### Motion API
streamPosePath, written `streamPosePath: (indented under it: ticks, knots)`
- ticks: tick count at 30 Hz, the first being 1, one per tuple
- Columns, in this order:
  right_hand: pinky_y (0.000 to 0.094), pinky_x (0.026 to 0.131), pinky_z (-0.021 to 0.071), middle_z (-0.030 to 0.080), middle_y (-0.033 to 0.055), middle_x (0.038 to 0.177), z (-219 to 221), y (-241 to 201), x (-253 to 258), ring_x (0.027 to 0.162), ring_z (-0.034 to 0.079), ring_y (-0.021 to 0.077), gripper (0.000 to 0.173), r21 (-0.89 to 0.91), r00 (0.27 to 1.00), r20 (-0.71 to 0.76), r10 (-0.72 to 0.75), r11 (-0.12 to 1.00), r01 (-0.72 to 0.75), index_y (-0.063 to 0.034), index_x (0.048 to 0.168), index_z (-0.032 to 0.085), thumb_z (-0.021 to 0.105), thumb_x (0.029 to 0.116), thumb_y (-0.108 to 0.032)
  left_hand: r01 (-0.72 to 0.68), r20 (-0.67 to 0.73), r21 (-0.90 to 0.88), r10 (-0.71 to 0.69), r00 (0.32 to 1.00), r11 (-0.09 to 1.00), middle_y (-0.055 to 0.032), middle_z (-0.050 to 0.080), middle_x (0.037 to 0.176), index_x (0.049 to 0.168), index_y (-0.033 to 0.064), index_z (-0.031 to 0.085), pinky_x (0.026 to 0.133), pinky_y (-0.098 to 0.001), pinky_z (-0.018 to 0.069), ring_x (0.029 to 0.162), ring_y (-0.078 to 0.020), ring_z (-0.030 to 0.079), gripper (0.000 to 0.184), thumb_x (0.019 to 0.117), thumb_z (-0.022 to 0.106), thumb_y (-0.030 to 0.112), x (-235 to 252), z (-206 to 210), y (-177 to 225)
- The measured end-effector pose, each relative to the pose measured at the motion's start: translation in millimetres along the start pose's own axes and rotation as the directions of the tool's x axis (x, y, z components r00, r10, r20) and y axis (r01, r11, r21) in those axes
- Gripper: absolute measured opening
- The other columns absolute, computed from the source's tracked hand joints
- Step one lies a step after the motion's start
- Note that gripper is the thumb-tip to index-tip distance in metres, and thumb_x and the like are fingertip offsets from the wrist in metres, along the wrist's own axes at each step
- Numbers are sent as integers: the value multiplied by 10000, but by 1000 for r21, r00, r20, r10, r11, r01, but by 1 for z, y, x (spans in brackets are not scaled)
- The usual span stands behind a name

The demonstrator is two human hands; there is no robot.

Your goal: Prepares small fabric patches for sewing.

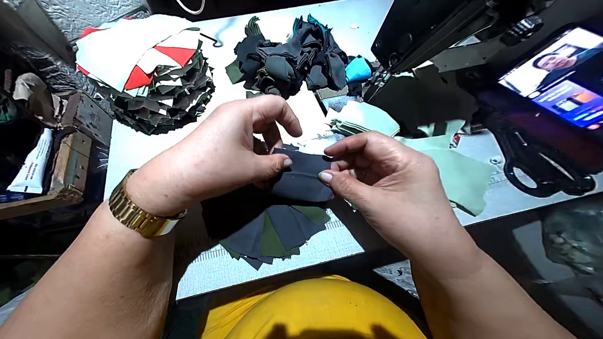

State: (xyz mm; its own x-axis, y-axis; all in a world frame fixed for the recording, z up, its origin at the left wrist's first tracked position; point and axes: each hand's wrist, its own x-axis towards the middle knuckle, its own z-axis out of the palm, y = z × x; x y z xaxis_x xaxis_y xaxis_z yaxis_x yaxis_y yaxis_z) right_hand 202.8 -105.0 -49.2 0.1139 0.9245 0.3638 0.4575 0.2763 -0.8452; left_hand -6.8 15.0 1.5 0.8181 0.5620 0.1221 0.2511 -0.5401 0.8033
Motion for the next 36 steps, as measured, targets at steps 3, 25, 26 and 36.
streamPosePath:
  ticks: [3,25,26,36]
  knots:
    - [150,610,533,666,4,873,2,4,2,689,618,32,245,-118,999,27,-38,992,41,-51,1126,659,722,891,-18,35,10,118,-36,999,992,-14,702,875,1118,91,665,578,-210,591,654,-58,676,253,890,765,53,1,5,-2]
    - [274,788,541,652,45,1015,-5,5,6,924,622,147,167,-349,874,349,-339,818,457,-80,1045,779,656,935,-54,8,69,458,-45,997,889,76,652,790,941,205,686,603,-298,543,682,-56,616,205,846,831,314,-2,3,-6]
    - [277,779,525,643,37,1004,-4,5,4,920,606,153,178,-371,869,375,-323,807,460,-89,1059,781,650,941,-67,13,103,495,-73,992,869,88,649,817,938,228,695,624,-308,548,706,-53,617,197,852,825,348,-3,4,-5]
    - [143,646,497,619,-56,882,-9,-14,-13,774,586,9,206,-338,894,363,-262,857,388,-115,1062,782,648,967,-240,-44,76,537,4,997,843,63,622,916,1026,257,749,690,-321,544,794,-69,615,160,871,786,245,-3,2,-10]
